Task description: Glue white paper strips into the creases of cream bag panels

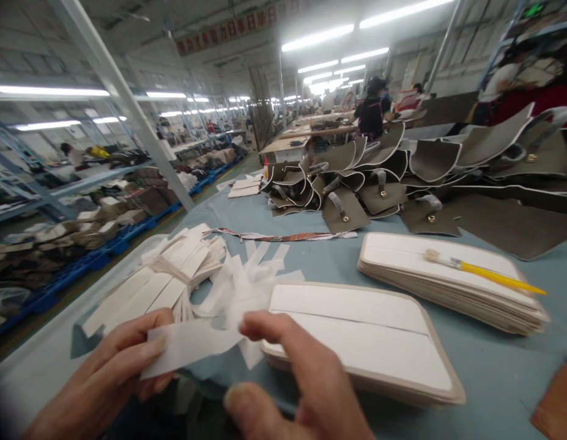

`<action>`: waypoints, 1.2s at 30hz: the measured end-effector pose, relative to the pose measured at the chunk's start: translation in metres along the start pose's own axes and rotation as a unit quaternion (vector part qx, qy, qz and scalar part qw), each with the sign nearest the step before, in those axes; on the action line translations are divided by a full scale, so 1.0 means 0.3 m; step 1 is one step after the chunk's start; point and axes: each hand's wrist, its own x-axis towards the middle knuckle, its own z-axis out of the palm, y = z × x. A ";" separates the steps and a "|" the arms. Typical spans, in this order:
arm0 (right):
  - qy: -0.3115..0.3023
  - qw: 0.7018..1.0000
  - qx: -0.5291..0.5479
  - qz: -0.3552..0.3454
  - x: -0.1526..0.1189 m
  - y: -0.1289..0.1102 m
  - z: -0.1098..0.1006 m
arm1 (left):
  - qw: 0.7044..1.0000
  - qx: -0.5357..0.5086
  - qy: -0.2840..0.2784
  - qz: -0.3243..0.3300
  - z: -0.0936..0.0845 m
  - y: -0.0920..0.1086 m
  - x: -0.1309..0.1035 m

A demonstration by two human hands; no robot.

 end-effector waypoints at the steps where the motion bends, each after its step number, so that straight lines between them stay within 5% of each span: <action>1: -0.043 0.998 0.045 0.007 0.021 -0.015 0.046 | 0.999 -0.014 -0.036 -0.014 0.012 0.015 -0.022; 5: -0.185 0.953 0.231 0.067 0.050 0.009 0.185 | 0.990 -0.042 -0.121 -0.063 0.059 0.060 -0.060; 8: -0.217 0.914 0.311 0.146 0.023 0.056 0.209 | 0.982 -0.037 -0.175 -0.068 0.087 0.052 -0.043; 11: -0.197 0.908 0.310 0.200 -0.014 0.078 0.167 | 0.975 -0.014 -0.210 -0.071 0.119 0.008 -0.008; 16: -0.119 0.948 0.146 0.257 -0.032 0.046 0.035 | 0.974 -0.011 -0.212 -0.073 0.200 -0.065 0.050; 24: -0.106 0.955 -0.132 0.243 0.101 0.036 -0.086 | 0.998 0.051 -0.032 -0.003 0.247 -0.172 0.132; 29: -0.124 0.945 -0.201 0.227 0.186 0.108 -0.072 | 0.997 0.069 0.030 -0.012 0.225 -0.258 0.155; 36: -0.154 0.894 -0.350 0.233 0.251 0.119 -0.030 | 0.991 0.098 0.082 -0.033 0.218 -0.320 0.171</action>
